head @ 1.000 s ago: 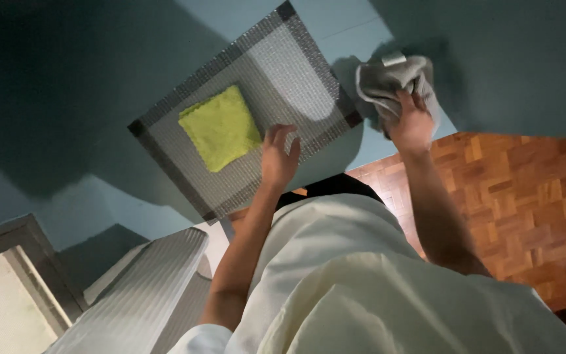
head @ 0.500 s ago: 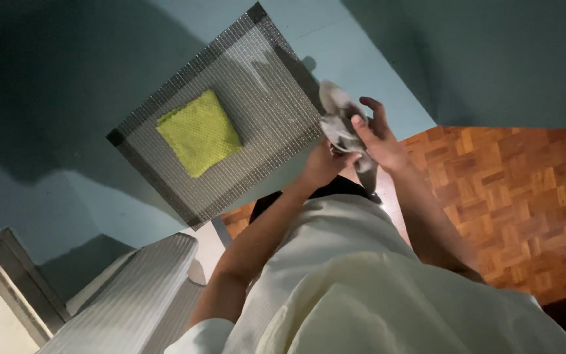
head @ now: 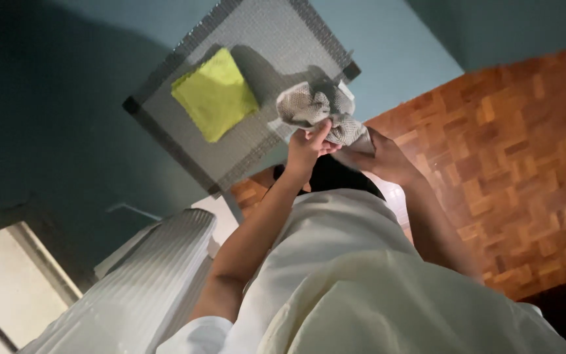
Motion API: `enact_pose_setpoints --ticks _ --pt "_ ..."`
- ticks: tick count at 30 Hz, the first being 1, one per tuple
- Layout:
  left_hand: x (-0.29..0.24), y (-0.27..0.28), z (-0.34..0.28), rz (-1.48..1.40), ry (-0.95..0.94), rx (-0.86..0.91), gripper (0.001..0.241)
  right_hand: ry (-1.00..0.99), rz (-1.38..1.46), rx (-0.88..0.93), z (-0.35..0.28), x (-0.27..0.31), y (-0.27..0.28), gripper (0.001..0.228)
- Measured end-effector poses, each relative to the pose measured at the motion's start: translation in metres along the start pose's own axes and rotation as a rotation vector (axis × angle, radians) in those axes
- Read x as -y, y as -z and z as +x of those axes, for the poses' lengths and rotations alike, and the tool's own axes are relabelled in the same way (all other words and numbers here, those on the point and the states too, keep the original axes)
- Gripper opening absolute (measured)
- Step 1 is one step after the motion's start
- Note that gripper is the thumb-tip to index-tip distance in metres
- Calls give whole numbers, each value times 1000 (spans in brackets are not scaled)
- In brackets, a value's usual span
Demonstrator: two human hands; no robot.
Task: The person folds a checkered cloth on a table, then moves to a wall-mounted metal mesh vent. They use a yellow cloth to wipe the vent surface repeatedly.
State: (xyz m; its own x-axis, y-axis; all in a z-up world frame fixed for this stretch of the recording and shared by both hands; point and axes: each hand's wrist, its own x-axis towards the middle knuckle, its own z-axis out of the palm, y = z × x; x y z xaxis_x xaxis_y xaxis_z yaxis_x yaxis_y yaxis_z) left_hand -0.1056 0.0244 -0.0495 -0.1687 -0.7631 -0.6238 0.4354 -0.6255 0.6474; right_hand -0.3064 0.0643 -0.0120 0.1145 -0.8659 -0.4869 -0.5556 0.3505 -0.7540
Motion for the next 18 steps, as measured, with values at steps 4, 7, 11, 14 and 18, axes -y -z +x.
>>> enact_pose_setpoints --ticks 4,7,11,14,18 --pt "37 63 -3 -4 17 -14 75 117 -39 -153 -32 -24 -20 43" --pt "57 111 -2 -112 202 271 61 53 -117 -194 -57 -6 -15 35" --pt "40 108 -56 174 57 -78 67 287 -160 -200 -93 26 -7 22" --pt "78 142 -63 396 -265 -229 73 345 -155 -149 -110 50 1 18" --pt "48 129 -121 555 -496 -148 101 273 -105 -26 -128 81 10 17"
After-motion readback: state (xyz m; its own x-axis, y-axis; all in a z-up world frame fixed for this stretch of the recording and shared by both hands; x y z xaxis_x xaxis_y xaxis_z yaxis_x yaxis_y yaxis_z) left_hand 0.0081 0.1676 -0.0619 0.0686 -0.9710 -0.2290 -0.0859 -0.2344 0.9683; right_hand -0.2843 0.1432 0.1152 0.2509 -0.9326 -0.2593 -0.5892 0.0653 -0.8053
